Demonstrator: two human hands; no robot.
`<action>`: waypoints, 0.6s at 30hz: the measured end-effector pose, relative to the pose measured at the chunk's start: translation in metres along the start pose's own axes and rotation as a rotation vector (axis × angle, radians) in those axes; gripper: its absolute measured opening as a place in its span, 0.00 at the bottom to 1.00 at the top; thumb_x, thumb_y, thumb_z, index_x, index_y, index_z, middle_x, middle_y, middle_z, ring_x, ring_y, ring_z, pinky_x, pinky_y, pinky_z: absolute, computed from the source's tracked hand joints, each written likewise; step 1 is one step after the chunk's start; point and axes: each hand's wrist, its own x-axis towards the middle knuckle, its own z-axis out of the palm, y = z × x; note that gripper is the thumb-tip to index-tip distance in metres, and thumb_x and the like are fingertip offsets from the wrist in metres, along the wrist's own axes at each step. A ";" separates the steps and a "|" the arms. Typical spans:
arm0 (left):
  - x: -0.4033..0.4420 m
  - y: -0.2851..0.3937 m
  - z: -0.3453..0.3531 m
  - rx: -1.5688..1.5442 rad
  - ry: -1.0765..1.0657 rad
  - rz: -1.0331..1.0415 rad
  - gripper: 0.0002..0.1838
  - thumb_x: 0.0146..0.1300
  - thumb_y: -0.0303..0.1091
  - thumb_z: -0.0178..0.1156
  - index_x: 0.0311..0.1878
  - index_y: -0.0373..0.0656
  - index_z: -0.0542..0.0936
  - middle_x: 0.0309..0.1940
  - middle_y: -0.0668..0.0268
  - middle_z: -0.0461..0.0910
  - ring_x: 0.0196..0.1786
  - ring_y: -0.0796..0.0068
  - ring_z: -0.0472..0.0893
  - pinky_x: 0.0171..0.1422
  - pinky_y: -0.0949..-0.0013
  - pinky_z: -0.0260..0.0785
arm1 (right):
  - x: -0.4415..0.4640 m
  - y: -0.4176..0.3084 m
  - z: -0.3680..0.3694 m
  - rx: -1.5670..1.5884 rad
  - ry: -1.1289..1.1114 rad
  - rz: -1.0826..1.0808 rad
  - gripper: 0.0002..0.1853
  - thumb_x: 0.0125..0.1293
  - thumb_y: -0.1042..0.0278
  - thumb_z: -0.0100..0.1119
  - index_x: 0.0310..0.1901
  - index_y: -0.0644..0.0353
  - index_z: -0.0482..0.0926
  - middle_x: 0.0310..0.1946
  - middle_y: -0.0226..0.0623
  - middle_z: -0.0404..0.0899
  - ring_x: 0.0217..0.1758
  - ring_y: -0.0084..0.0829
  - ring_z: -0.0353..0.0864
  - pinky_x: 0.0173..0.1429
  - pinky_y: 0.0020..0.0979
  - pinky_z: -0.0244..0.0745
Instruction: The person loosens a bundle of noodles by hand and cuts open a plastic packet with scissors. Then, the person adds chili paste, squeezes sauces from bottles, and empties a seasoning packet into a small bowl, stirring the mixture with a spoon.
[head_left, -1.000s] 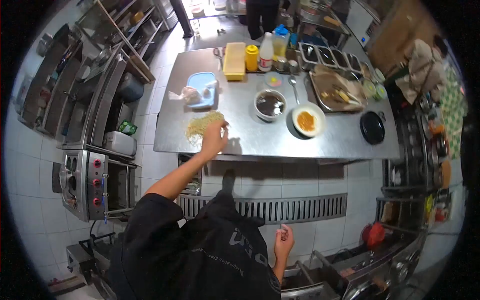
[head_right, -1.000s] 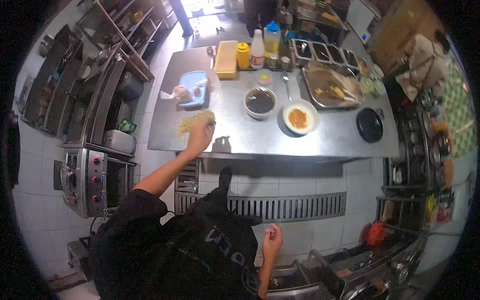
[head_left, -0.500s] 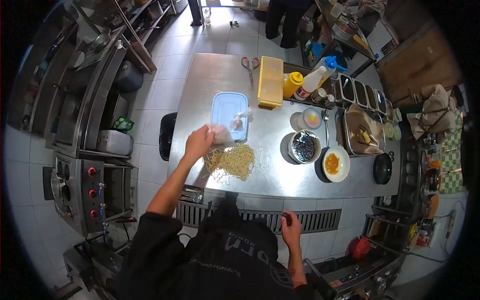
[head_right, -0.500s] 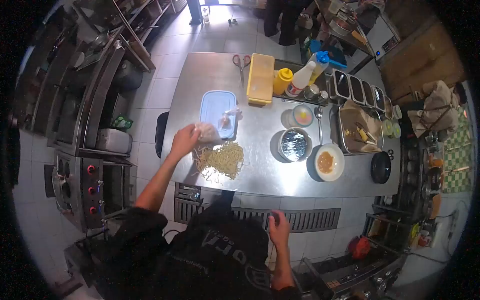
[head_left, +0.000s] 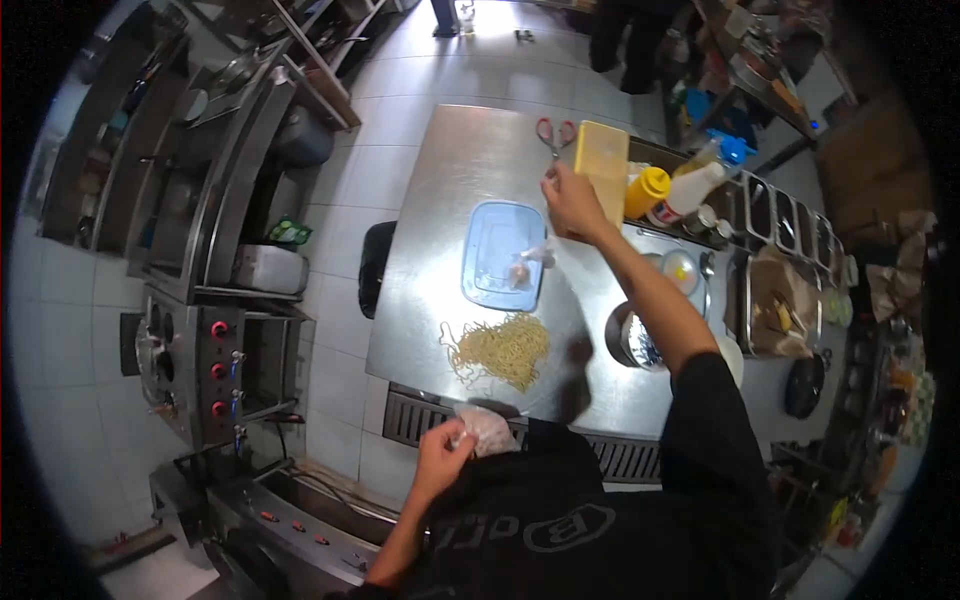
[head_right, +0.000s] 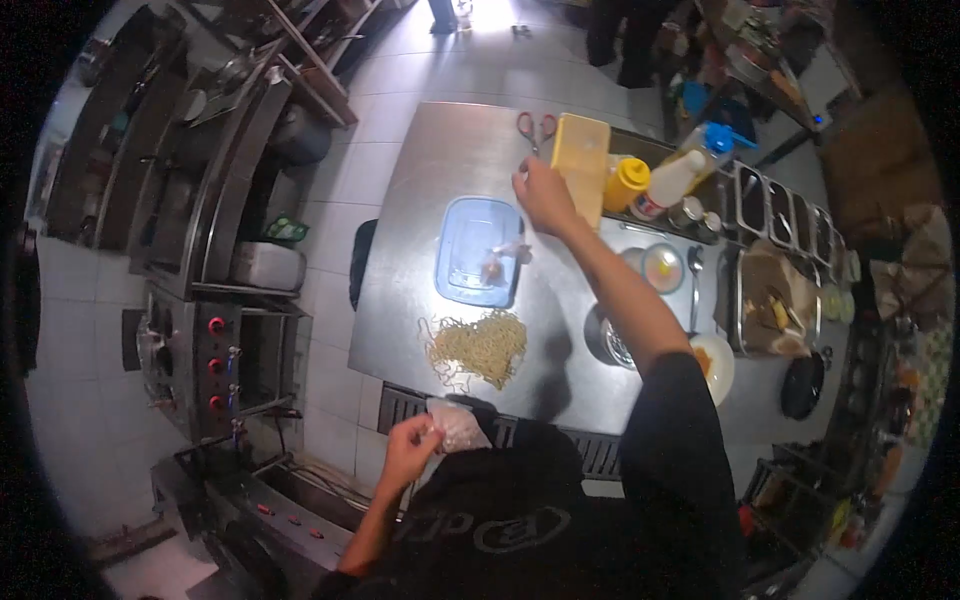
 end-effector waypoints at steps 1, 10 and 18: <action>-0.010 0.000 0.003 0.027 0.042 -0.030 0.12 0.70 0.36 0.67 0.33 0.38 0.82 0.24 0.71 0.79 0.29 0.85 0.74 0.36 0.70 0.68 | 0.034 0.003 0.009 -0.154 -0.040 0.064 0.17 0.73 0.63 0.60 0.54 0.69 0.79 0.39 0.60 0.86 0.45 0.55 0.89 0.49 0.49 0.83; -0.061 -0.001 0.026 0.137 0.316 -0.187 0.10 0.67 0.33 0.71 0.37 0.35 0.84 0.27 0.67 0.82 0.34 0.84 0.77 0.40 0.71 0.70 | 0.155 0.067 0.110 -0.388 0.168 0.468 0.20 0.73 0.66 0.54 0.58 0.74 0.77 0.56 0.58 0.84 0.55 0.58 0.88 0.61 0.50 0.84; -0.043 0.006 0.027 -0.030 0.258 -0.166 0.09 0.69 0.31 0.69 0.36 0.35 0.83 0.26 0.70 0.82 0.32 0.84 0.76 0.38 0.72 0.69 | 0.136 0.029 0.063 -0.073 -0.002 0.329 0.18 0.69 0.64 0.56 0.51 0.69 0.86 0.45 0.63 0.86 0.52 0.63 0.88 0.62 0.57 0.82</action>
